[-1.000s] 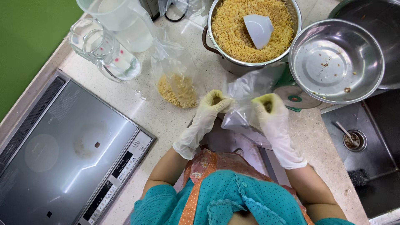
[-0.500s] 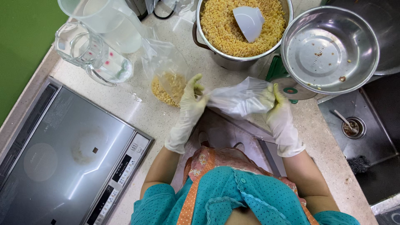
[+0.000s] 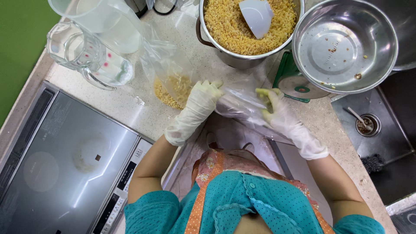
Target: The person scoops beans from a pot into small plastic bags, weighs the bags on a scale, and twists the tops of the bags to seal them.
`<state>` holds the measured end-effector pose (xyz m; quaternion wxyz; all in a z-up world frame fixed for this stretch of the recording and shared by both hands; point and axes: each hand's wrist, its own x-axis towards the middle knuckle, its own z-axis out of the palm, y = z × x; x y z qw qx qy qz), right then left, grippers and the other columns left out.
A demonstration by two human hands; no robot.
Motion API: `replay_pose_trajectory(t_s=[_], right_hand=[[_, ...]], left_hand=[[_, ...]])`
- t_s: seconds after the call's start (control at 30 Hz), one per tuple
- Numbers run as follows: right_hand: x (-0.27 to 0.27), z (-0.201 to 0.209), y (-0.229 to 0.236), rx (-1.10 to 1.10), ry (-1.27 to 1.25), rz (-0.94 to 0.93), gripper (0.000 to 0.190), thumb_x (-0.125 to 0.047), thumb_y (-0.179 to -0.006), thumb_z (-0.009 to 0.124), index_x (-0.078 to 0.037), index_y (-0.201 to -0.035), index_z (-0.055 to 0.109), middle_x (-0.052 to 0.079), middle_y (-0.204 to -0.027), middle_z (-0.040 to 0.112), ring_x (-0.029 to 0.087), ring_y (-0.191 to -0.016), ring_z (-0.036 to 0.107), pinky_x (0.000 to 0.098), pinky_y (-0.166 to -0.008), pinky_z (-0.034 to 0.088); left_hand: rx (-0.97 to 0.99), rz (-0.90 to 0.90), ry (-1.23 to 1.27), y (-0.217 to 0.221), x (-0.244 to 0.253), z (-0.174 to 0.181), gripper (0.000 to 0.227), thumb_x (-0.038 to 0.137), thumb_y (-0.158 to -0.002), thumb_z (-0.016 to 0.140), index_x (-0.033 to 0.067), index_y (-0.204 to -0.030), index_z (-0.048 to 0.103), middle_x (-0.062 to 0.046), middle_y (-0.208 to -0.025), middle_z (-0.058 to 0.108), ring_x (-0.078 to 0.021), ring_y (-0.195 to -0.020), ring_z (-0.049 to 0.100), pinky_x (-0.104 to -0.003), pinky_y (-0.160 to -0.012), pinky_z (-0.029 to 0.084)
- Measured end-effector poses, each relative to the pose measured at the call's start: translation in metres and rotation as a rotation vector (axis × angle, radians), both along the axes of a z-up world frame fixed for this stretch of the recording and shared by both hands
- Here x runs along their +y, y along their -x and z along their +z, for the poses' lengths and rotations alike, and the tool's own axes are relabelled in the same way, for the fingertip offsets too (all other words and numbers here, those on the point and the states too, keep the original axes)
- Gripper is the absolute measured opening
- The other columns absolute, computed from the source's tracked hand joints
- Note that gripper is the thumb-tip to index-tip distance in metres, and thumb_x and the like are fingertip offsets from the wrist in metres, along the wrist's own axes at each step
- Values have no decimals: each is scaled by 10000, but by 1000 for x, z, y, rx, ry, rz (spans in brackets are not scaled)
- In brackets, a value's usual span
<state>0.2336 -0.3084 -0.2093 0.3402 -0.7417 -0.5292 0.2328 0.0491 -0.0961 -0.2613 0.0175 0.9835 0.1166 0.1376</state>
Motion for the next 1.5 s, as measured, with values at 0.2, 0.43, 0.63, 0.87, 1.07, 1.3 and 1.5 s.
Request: replay_pose_trajectory(t_s=[0.2,0.43,0.63,0.87,1.07,1.3,1.5], right_hand=[[0,75,5,-98,-127,33,564,-187,-857,786,-127,-1383,590,137,-1381,630,294,-1259,619,388,-1078,490],[171,76,-58,-729,57,-131,790,-378,-754,908,-26,-1376,571,376,-1324,531,488,-1168,580,477,-997,495],[205,86,-98,-458,407,-200,760,-282,-719,891,26,-1349,597,286,-1197,683,397,-1067,686,444,-974,550],[199,108,-124,-507,323,-158,815,-239,-619,901,-6,-1347,618,281,-1198,620,419,-1103,623,444,-982,515],[225,107,-148,-736,25,-90,789,-128,-620,863,10,-1351,600,298,-1246,565,450,-1113,599,436,-975,519],[240,63,-134,-625,234,-18,677,-104,-651,830,10,-1280,606,288,-1191,599,441,-1071,627,442,-958,529],[223,70,-119,-148,381,-451,446,-218,-805,753,7,-1178,663,229,-1066,701,337,-969,709,424,-874,559]], left_hand=[[-100,21,326,12,9,30,196,248,-810,678,60,-814,733,-150,-855,689,-338,-789,673,-449,-723,553],[-186,143,469,-28,32,56,504,522,-971,598,84,-790,769,-162,-749,682,-383,-731,661,-488,-700,525],[-199,48,497,-48,55,63,516,582,-957,561,134,-910,813,-163,-771,699,-382,-769,682,-500,-712,528],[-126,63,601,-59,70,68,511,594,-926,587,133,-930,808,-159,-804,725,-378,-784,699,-496,-717,536],[-50,131,586,-65,75,66,491,599,-909,617,148,-887,809,-144,-777,733,-361,-754,704,-489,-713,542],[-93,117,550,-69,76,52,487,612,-916,606,169,-902,808,-125,-774,724,-351,-743,700,-483,-690,536],[-81,107,549,-71,78,47,483,612,-886,619,169,-904,810,-113,-783,740,-346,-748,711,-479,-675,540]])
